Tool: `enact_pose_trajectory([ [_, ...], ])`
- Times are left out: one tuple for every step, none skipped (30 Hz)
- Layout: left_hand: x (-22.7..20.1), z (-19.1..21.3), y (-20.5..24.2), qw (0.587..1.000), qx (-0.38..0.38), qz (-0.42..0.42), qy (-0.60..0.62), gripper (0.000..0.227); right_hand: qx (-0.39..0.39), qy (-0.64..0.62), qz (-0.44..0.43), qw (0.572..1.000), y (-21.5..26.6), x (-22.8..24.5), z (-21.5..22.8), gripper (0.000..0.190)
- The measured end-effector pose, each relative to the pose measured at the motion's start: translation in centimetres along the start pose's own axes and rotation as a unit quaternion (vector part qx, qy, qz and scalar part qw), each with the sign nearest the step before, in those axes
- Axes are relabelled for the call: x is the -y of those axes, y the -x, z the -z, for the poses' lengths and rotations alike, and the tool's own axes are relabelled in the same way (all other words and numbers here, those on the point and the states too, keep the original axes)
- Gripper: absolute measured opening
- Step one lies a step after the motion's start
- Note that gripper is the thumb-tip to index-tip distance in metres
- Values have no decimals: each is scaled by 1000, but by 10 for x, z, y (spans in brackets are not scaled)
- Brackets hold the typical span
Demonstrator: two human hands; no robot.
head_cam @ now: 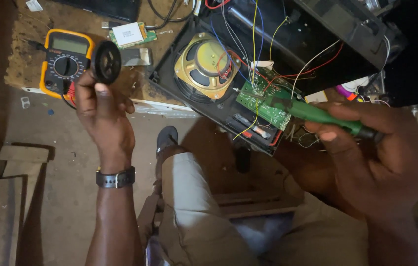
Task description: The person walks through a cluttered workshop and sits at a workbench to repair an electronic device. They use a green screwdriver to manipulate components on a circuit board inside an open casing, which also contains a speaker. A multimeter is visible on the table nearby.
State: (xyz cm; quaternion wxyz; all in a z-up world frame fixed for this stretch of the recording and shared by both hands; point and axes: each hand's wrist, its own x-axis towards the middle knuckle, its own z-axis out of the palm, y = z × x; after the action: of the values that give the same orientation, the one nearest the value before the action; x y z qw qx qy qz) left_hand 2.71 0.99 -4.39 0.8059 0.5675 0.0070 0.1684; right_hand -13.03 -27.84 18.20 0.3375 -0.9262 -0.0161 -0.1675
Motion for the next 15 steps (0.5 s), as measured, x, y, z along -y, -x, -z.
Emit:
enact_pose_trajectory([
  [0, 0, 0, 999, 0, 19, 48, 38, -1, -1, -1, 1000, 1, 1, 0, 27],
  [2, 2, 0, 999, 0, 20, 48, 38, 0, 0, -2, 1000, 1, 1, 0, 27],
  [3, 4, 0, 994, 14, 33, 105, 34, 0, -3, -5, 1000, 2, 1, 0, 26],
  [5, 6, 0, 985, 27, 46, 162, 31, 0, -5, -7, 1000, 2, 1, -1, 26],
  [2, 5, 1, 985, 27, 46, 162, 31, 0, -5, -7, 1000, 3, -1, -1, 26],
  [-1, 5, 1, 979, 22, 73, 191, 29, -10, 4, 6, 1000, 4, -2, -1, 24],
  [-4, 4, 2, 970, 16, 99, 220, 29, -21, 12, 19, 1000, 4, -3, -2, 23],
  [-4, 3, 2, 970, 16, 100, 220, 29, -21, 13, 20, 1000, 3, 0, 0, 23],
  [-3, 2, 2, 968, 26, 94, 231, 26, -5, 35, 6, 999, 3, 3, 3, 23],
  [-3, 1, 2, 966, 37, 88, 242, 24, 10, 58, -8, 998, 2, 6, 5, 24],
  [-1, 2, 3, 966, 37, 88, 242, 24, 10, 58, -8, 998, 2, 5, 5, 24],
  [0, 2, 4, 970, 22, 91, 224, 26, 10, 64, -18, 998, 2, 4, 5, 24],
  [2, 2, 4, 974, 7, 94, 207, 29, 11, 69, -27, 997, 2, 3, 6, 24],
  [1, 0, 4, 974, 7, 94, 207, 29, 11, 69, -27, 997, 2, 4, 5, 24],
  [0, -1, 4, 980, -4, 95, 175, 27, 3, 71, -14, 997, 2, 5, 4, 25],
])
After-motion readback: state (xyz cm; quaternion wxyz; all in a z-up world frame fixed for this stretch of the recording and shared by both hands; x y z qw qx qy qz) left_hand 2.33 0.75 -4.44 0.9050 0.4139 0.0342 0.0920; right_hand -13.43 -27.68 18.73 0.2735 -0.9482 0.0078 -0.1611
